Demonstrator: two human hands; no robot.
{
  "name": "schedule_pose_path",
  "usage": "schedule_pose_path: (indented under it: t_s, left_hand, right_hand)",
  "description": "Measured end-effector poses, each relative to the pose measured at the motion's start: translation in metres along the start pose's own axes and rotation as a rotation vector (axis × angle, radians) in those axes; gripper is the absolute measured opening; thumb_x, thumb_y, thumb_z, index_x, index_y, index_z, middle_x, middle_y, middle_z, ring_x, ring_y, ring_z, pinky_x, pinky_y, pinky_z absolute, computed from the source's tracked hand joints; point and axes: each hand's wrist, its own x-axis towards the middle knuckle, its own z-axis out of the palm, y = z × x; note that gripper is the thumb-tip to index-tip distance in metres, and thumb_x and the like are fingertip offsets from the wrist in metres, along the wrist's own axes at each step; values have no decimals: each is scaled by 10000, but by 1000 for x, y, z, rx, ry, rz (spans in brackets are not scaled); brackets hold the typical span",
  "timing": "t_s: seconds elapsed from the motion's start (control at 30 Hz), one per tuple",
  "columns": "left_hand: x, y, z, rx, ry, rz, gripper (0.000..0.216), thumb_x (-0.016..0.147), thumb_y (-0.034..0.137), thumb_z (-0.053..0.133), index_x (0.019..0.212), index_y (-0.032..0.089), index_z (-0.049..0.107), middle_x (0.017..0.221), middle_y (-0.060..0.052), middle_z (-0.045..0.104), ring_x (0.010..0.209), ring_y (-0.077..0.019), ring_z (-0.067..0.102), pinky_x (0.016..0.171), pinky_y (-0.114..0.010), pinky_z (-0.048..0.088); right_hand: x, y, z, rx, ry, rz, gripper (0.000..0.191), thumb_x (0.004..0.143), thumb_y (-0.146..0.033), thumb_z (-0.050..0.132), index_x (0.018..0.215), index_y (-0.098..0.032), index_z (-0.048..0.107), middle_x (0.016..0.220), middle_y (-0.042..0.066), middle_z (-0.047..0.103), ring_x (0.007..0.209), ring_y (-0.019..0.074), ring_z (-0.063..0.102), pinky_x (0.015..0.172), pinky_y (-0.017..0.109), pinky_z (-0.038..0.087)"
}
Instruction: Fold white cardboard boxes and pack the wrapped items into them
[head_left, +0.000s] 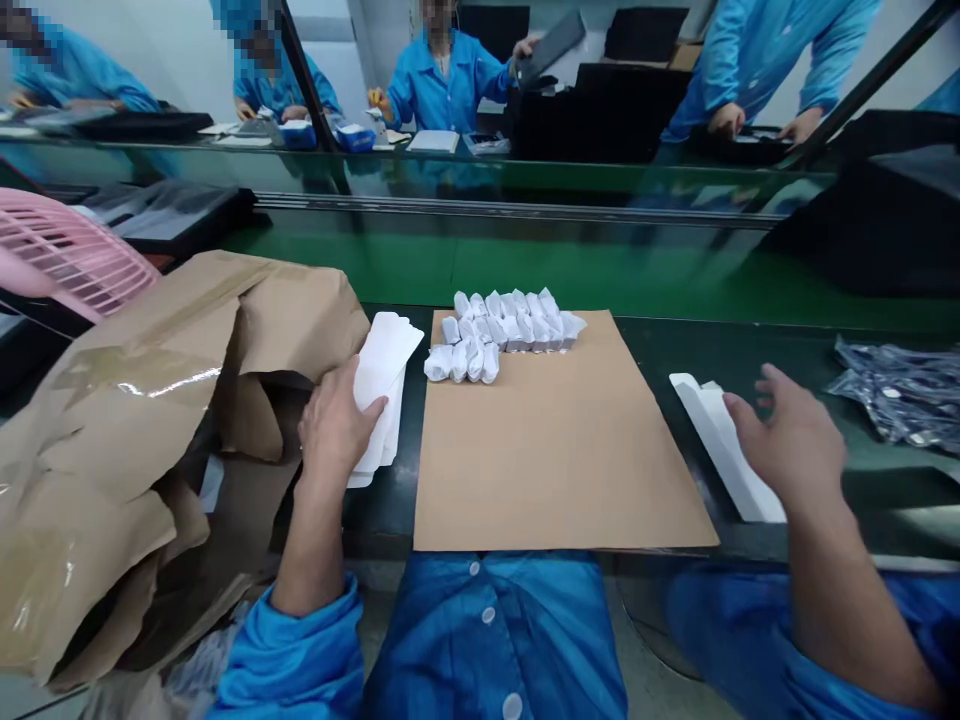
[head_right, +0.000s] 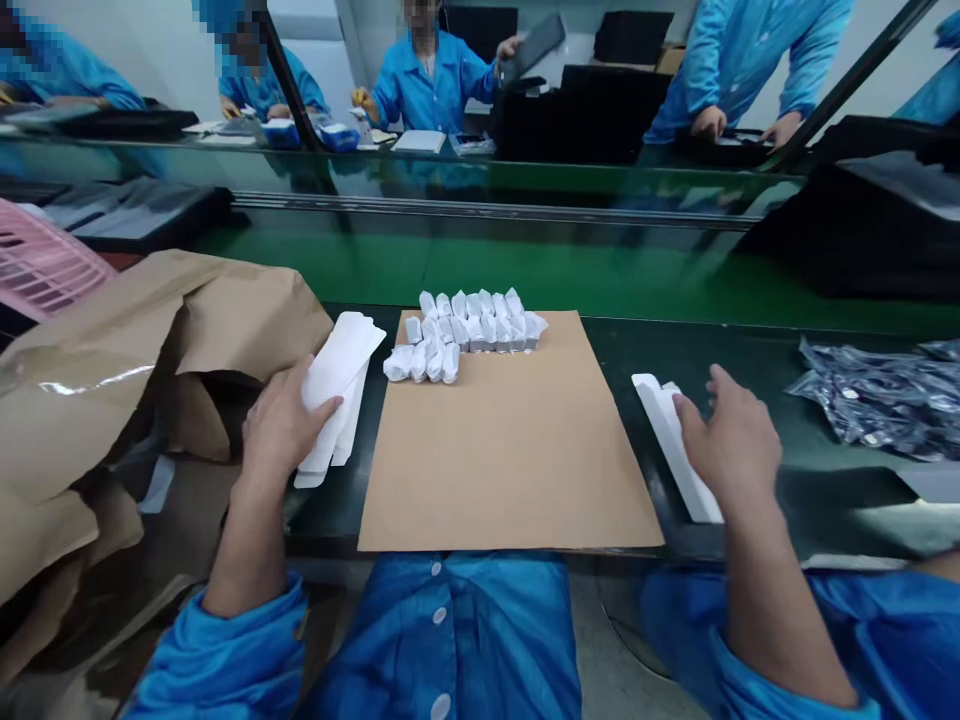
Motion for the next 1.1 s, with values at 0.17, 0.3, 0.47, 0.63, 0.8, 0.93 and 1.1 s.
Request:
schedule_pose_path:
  t_s: [0.17,0.3,0.47,0.63,0.8,0.93,1.1]
  left_hand:
    - [-23,20,-4,-97,198,65,608,867,390,601,1425,199,457,1382,-156,535,1279,-354,507,1038,-503,443]
    - [-70,57,10,-374,415,313,817,784,389,726,1490,211,354,1334,-170,507,1269,-330,477,1033,-473,443]
    - [-109,80,8,-990,150,336,998,726,379,790,1534,345,205,1329,-100,512,1154,-257,569,902,-381,525]
    - [-81,72,-23,-1151,-337,202,345,827,385,700,1119,201,695,837,-18,680,714,-142,619,590,-211,489]
    - [-74,75,-13,-1276,-376,58,285,832,373,696,1052,190,692,812,-8,692,694,-143,612,598,-222,486]
    - [-76,68,-14,-1233,-535,130,340,845,353,684,1151,204,667,934,-29,709,807,-166,646,683,-240,518]
    - [-70,62,-36,-980,-567,318,321,820,345,701,1103,194,694,949,-36,713,792,-151,641,630,-196,501]
  right_hand:
    - [-64,-108,45,178,-206,-88,443,911,-382,579,1314,-200,558,1184,134,650,1041,266,634,934,461,498]
    - [-102,-195,89,948,-663,161,642,905,-456,602,1445,-205,362,1349,146,569,1119,221,626,932,392,535]
    - [-85,-197,93,1202,-771,257,383,906,-415,606,1176,-151,548,1079,81,670,927,180,647,765,284,537]
    - [-53,-166,47,761,-1224,-159,233,908,-356,622,1026,-155,618,929,28,669,793,148,627,653,237,504]
    - [-83,-173,38,101,-638,-458,750,876,-440,666,1480,-133,344,1265,184,599,1106,321,593,912,472,506]
    - [-103,-172,45,22,-493,-626,788,850,-368,675,1471,-50,310,1228,216,617,1061,317,614,869,451,534]
    - [-94,-165,44,151,-549,-679,701,831,-398,675,1381,-62,402,1258,178,634,1088,287,631,861,417,554]
